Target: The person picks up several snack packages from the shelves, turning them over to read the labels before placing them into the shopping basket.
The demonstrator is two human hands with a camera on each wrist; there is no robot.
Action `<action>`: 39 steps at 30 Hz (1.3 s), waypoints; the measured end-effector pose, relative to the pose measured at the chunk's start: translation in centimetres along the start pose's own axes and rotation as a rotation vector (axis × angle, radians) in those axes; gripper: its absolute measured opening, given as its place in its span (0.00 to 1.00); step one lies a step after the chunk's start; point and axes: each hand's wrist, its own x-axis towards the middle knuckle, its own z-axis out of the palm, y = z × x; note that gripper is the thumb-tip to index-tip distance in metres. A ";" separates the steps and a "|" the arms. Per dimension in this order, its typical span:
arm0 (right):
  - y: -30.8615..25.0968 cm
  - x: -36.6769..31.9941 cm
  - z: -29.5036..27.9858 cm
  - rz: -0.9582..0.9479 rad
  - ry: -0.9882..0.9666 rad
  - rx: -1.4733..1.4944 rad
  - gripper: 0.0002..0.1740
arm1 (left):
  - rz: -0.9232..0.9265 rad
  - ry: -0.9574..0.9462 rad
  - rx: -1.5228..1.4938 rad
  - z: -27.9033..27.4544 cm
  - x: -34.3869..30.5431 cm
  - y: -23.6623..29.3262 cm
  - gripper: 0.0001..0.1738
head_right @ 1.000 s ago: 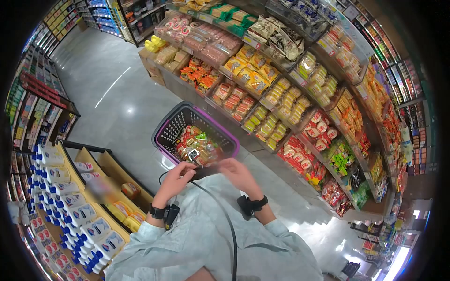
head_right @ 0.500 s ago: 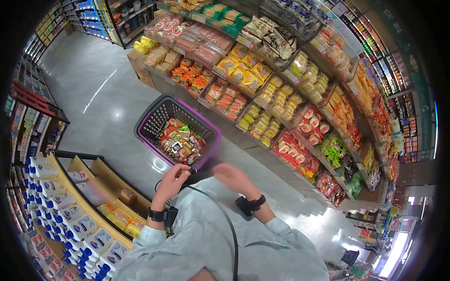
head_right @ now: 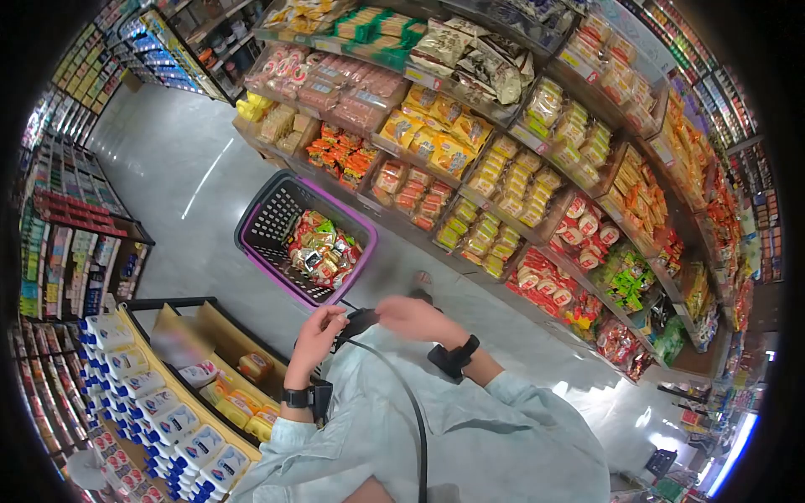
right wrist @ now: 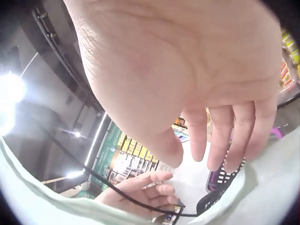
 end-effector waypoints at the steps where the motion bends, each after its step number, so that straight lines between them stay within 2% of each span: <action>1: 0.7 0.2 -1.5 -0.004 0.017 0.039 0.15 | 0.001 -0.012 0.000 1.0 1.2 0.8 0.16; 6: 3.9 0.7 -9.5 0.038 0.123 0.108 0.15 | 0.004 -0.116 0.009 5.8 6.1 5.8 0.18; 9: 4.8 1.0 -13.0 0.089 0.205 0.139 0.14 | 0.056 -0.123 0.141 7.6 7.3 8.9 0.17; 13: 6.5 1.7 -15.8 0.106 0.312 0.211 0.14 | -0.018 -0.160 0.112 7.9 8.7 8.8 0.19; 17: 7.3 2.8 -15.6 0.113 0.348 0.218 0.15 | -0.145 -0.203 0.155 6.7 9.8 9.4 0.19; 25: 2.2 7.2 -12.3 0.188 0.256 0.107 0.16 | 0.015 -0.263 0.205 2.3 12.7 10.1 0.18; 31: -3.3 10.9 -9.8 0.188 0.134 0.030 0.18 | 0.038 -0.152 0.060 -3.9 13.2 8.2 0.16; 33: -4.8 11.7 -9.7 0.190 0.093 0.009 0.17 | 0.007 -0.101 0.114 -5.7 13.5 7.6 0.16; 39: -3.5 12.0 -11.6 0.197 0.250 0.035 0.17 | -0.023 -0.095 0.119 -9.5 15.6 6.8 0.16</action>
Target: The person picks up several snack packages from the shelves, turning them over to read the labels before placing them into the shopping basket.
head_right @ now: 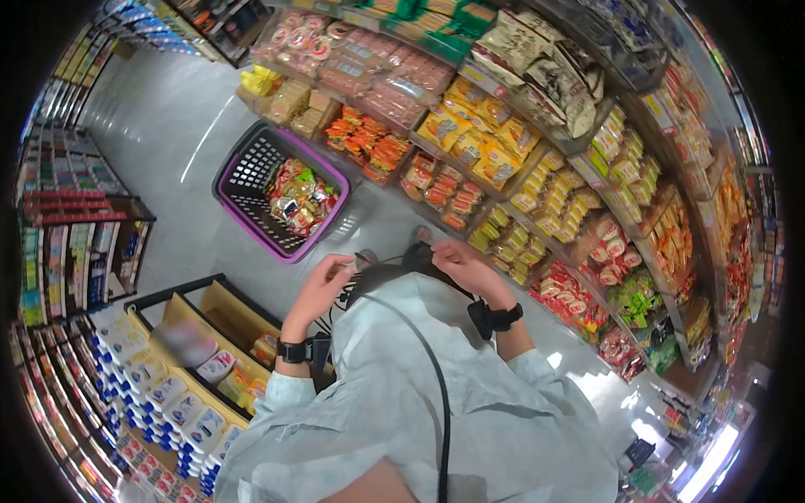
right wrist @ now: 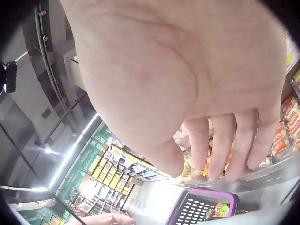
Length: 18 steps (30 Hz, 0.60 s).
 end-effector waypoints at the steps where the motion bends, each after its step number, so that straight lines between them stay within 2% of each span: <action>1: -0.1 0.4 -0.8 0.003 0.022 -0.020 0.17 | -0.009 0.002 -0.018 -0.2 0.5 0.1 0.16; 3: -0.5 1.6 -2.7 0.002 0.058 -0.057 0.16 | -0.016 0.024 -0.005 -0.4 1.5 0.5 0.16; 7: 0.8 5.4 -7.4 -0.096 0.171 0.075 0.15 | -0.050 0.068 0.020 0.7 3.3 3.3 0.17; 10: 2.6 9.5 -11.1 -0.138 0.367 0.013 0.16 | -0.055 0.083 0.047 1.9 5.3 6.1 0.18; 13: 3.7 12.0 -14.0 -0.376 0.719 -0.427 0.21 | -0.032 0.071 0.073 3.5 7.6 8.2 0.18; 17: 6.5 15.2 -16.1 -0.269 0.851 -0.694 0.26 | -0.052 0.015 0.108 5.5 10.3 10.8 0.18; 18: 6.7 15.3 -16.4 -0.219 0.805 -0.710 0.28 | -0.032 -0.023 0.139 5.9 11.2 11.1 0.18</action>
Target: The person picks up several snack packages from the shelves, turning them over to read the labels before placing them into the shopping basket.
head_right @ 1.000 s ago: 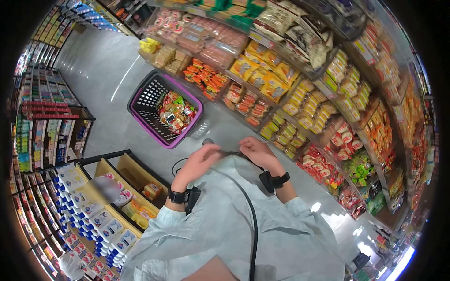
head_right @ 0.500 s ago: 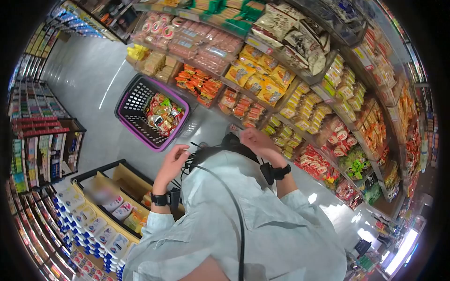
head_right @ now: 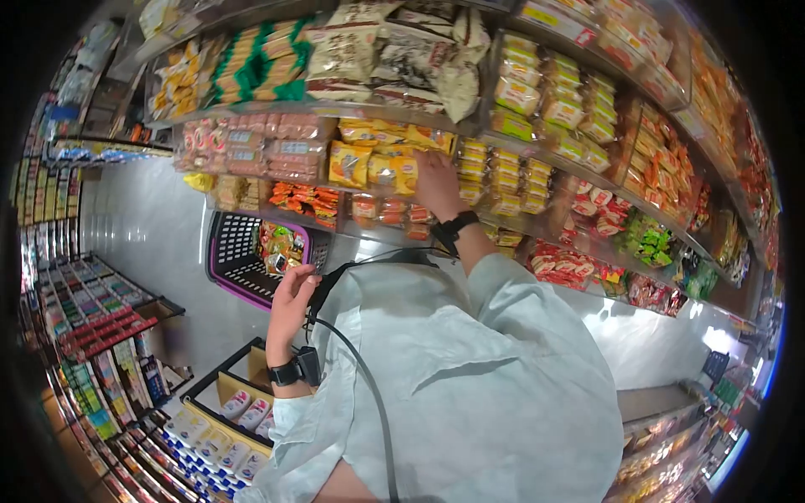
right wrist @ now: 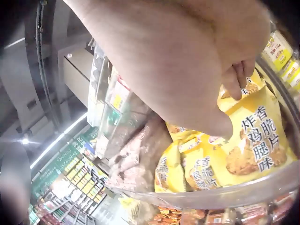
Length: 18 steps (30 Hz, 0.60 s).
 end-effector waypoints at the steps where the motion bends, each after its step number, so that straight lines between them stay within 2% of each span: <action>1: -0.1 0.1 0.0 0.022 -0.059 -0.021 0.29 | 0.023 -0.037 0.033 0.2 0.8 0.4 0.18; 2: -0.3 -0.1 0.1 0.049 -0.121 -0.042 0.30 | 0.043 -0.079 0.066 0.5 1.6 0.8 0.18; 6: 0.1 -1.7 0.1 -0.068 -0.131 -0.084 0.15 | 0.039 -0.208 0.301 3.2 4.7 5.7 0.20; 8: 0.3 -2.2 0.6 -0.101 0.009 -0.083 0.09 | 0.157 -0.266 0.459 3.8 7.4 6.4 0.21; 10: -0.2 -2.5 -0.5 -0.091 0.009 -0.066 0.11 | 0.262 -0.337 0.542 5.2 10.7 7.3 0.23; 11: -0.7 -2.7 -1.1 -0.023 0.007 0.018 0.11 | 0.183 -0.293 0.573 6.5 11.7 8.6 0.29; 13: -1.7 -3.3 -2.4 0.102 0.008 0.196 0.12 | 0.412 -0.166 0.658 8.9 12.6 9.2 0.32; 14: -1.9 -3.8 -3.4 0.090 0.009 0.325 0.14 | 0.522 -0.097 0.693 9.9 12.9 9.2 0.34; 16: -2.6 -4.5 -6.3 0.057 0.013 0.587 0.18 | 0.624 -0.138 0.663 11.4 13.2 9.0 0.35; 17: -2.9 -5.0 -7.9 0.063 -0.089 0.590 0.20 | 0.652 -0.154 0.689 11.9 13.1 8.7 0.35; 18: -3.2 -5.6 -9.5 0.067 -0.078 0.614 0.20 | 0.678 -0.170 0.714 12.3 12.9 8.5 0.34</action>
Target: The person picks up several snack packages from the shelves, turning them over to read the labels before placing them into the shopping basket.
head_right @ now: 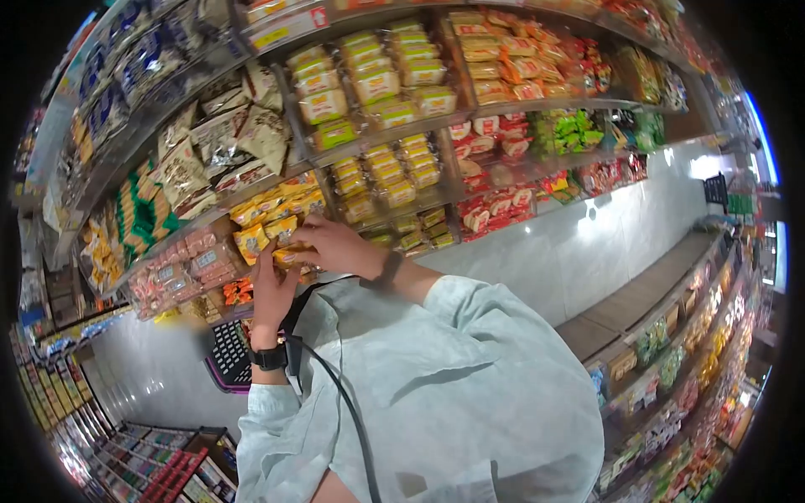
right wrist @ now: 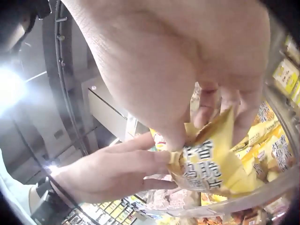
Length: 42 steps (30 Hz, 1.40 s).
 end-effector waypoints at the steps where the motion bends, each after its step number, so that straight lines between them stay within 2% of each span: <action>1: -1.0 -0.8 -1.0 0.000 0.009 0.024 0.20 | 0.004 -0.005 -0.018 0.3 -0.1 0.5 0.30; 5: -0.7 -3.4 -1.0 0.037 0.100 0.030 0.20 | -0.050 -0.083 -0.073 0.6 -1.4 1.7 0.22; 7: 0.4 -3.9 0.2 -0.004 0.131 0.088 0.19 | -0.152 -0.112 -0.129 0.5 -2.4 2.1 0.22; 10: 0.3 -4.9 1.0 0.127 -0.003 0.188 0.19 | -0.259 -0.161 -0.226 -0.2 -3.0 3.6 0.20; 11: 1.2 -5.0 1.9 0.001 0.071 0.128 0.16 | -0.300 -0.189 -0.247 -0.3 -3.5 3.6 0.20; 14: 0.3 -5.2 1.8 0.243 -0.083 0.306 0.15 | -0.343 -0.235 -0.243 -0.1 -4.7 2.4 0.20; 17: 0.7 -5.3 2.9 0.274 -0.138 0.362 0.13 | -0.445 -0.246 -0.231 -1.2 -6.4 2.6 0.20; 20: 1.2 -3.8 4.9 0.227 -0.360 0.385 0.14 | -0.528 -0.098 -0.275 -1.8 -9.4 2.9 0.19; 23: -0.1 -1.1 7.1 0.108 -0.611 0.313 0.13 | -0.696 0.002 -0.311 -2.7 -12.9 3.0 0.19; 26: -3.4 1.2 9.8 0.004 -0.758 0.318 0.13 | -0.817 0.194 -0.428 -2.8 -17.5 3.0 0.19; 27: -6.0 2.0 10.1 -0.037 -0.804 0.324 0.14 | -0.847 0.276 -0.488 -2.9 -19.0 3.2 0.19; 31: -12.0 0.5 14.4 0.066 -1.046 0.299 0.15 | -0.928 0.530 -0.576 -1.8 -26.3 3.2 0.19; 34: -12.9 -4.3 18.5 -0.020 -0.980 0.425 0.18 | -0.988 0.636 -0.626 -0.5 -31.6 2.8 0.20; 37: -13.3 -10.0 20.8 -0.198 -0.860 0.213 0.29 | -0.962 0.785 -0.718 2.5 -37.2 1.4 0.20; 38: -13.9 -12.0 20.9 -0.082 -0.912 0.167 0.32 | -0.941 0.852 -0.762 3.9 -38.9 1.0 0.20; 40: -15.2 -15.0 20.8 0.140 -1.008 0.057 0.40 | -0.903 0.862 -0.825 5.4 -41.7 -0.2 0.20; 42: -16.2 -16.6 20.6 0.179 -1.068 0.049 0.45 | -0.874 0.870 -0.839 5.3 -43.3 -0.3 0.21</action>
